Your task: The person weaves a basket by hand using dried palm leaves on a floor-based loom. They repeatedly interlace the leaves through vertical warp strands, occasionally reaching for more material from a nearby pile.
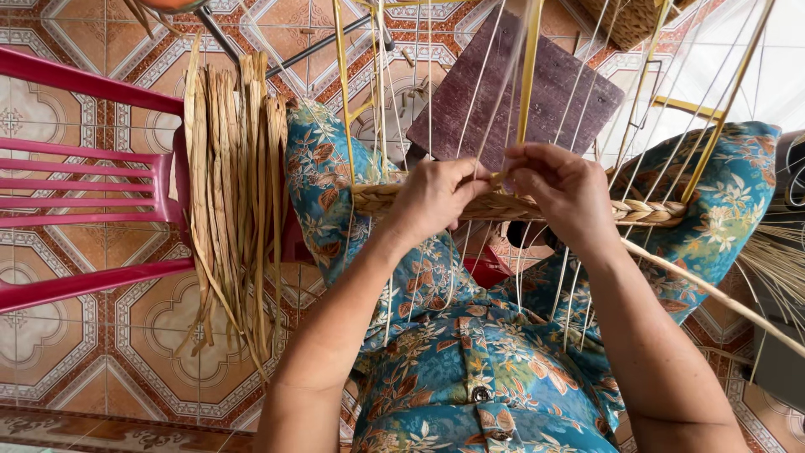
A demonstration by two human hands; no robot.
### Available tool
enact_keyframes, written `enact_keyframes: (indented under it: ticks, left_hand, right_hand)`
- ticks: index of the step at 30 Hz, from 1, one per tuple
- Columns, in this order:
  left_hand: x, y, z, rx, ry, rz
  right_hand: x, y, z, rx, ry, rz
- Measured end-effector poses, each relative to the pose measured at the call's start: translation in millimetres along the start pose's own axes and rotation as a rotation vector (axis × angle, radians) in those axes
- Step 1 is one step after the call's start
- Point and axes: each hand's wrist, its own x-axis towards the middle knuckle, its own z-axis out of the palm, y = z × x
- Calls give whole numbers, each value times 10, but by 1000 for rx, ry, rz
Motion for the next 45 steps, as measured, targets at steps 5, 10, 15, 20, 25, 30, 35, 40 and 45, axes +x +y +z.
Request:
enact_keyframes:
  ticks: [5, 10, 15, 20, 25, 30, 35, 40, 45]
  left_hand:
    - [-26, -114, 110, 14, 202, 402]
    - [-79, -20, -144, -306, -96, 92]
    - [-117, 96, -211, -335, -110, 112]
    - [-23, 29, -157, -112, -2, 211]
    - [-7, -36, -149, -107, -65, 143]
    - [-31, 3, -173, -297, -137, 40]
    - [267, 32, -58, 31, -201, -128]
    - [289, 85, -55, 26, -194, -40]
    - [202, 143, -121, -127, -222, -59]
  right_hand:
    - [49, -105, 91, -425, -18, -32]
    - [41, -174, 269, -527, 43, 31]
    - [-58, -58, 308, -612, 167, -170]
    - [-21, 45, 247, -360, 146, -169]
    - [-38, 120, 277, -467, 92, -59]
    - [-81, 243, 331, -81, 119, -109]
    - [-74, 156, 291, -181, 41, -529]
    - [-76, -163, -27, -659, 70, -263]
    - [-125, -154, -58, -588, 9, -112]
